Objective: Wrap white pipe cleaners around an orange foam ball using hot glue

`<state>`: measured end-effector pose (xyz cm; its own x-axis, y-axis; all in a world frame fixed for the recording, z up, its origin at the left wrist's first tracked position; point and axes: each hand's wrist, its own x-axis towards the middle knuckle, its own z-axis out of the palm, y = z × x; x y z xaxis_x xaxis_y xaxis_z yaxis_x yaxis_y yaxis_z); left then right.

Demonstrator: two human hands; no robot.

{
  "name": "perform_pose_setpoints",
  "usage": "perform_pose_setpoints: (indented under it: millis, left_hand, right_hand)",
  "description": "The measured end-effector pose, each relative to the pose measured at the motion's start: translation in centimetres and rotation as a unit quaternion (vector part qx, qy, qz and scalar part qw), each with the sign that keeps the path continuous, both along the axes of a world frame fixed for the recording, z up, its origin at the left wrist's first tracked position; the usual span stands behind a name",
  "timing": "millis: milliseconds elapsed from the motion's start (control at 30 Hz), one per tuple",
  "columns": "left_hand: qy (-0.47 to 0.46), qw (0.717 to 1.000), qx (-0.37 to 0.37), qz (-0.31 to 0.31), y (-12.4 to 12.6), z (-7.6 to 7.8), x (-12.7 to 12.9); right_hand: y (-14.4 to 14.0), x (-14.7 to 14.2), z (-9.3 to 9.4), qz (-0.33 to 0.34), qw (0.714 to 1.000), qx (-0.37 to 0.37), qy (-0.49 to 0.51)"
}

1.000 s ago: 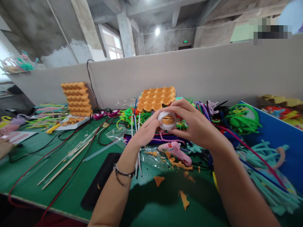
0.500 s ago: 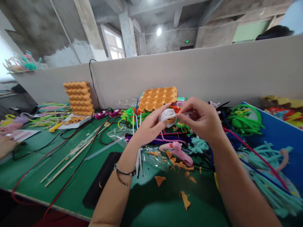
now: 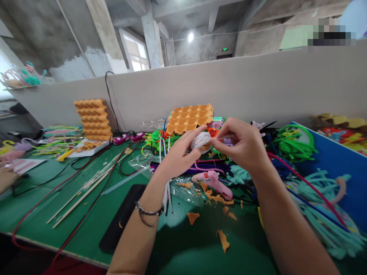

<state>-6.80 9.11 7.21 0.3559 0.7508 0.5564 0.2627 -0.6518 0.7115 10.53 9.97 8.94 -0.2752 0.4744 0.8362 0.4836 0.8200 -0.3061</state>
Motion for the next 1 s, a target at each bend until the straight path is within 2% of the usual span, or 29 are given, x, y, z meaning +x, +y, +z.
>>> perform_pose_setpoints:
  millis: [167,367,533,667,733,800,1000]
  left_hand:
    - [0.04,0.999,0.025,0.004,0.0,0.1,-0.1]
    - [0.113,0.989,0.086,0.04,-0.3,0.3,0.2]
    - [0.09,0.991,0.101,0.024,-0.1,0.1,0.5]
    - [-0.01,0.998,0.031,-0.047,0.1,-0.1,0.5]
    - [-0.049,0.995,-0.01,-0.088,0.1,0.0,0.4]
    - [-0.073,0.991,-0.037,-0.103,0.0,0.2,0.3]
    - [-0.045,0.987,-0.097,-0.118,-0.2,0.2,0.1]
  right_hand:
    - [0.0,-0.1,0.1,-0.023,0.999,0.012,-0.023]
    - [0.1,0.1,0.2,-0.025,0.998,-0.007,-0.049]
    - [0.1,0.5,0.2,-0.003,0.997,-0.06,-0.038]
    - [-0.4,0.5,0.5,0.044,0.995,-0.093,-0.01]
    - [-0.8,0.4,0.7,0.05,0.995,-0.087,-0.013]
    - [-1.3,0.4,0.8,0.051,0.995,-0.081,-0.016]
    - [-1.5,0.4,0.8,0.075,0.993,-0.086,-0.037]
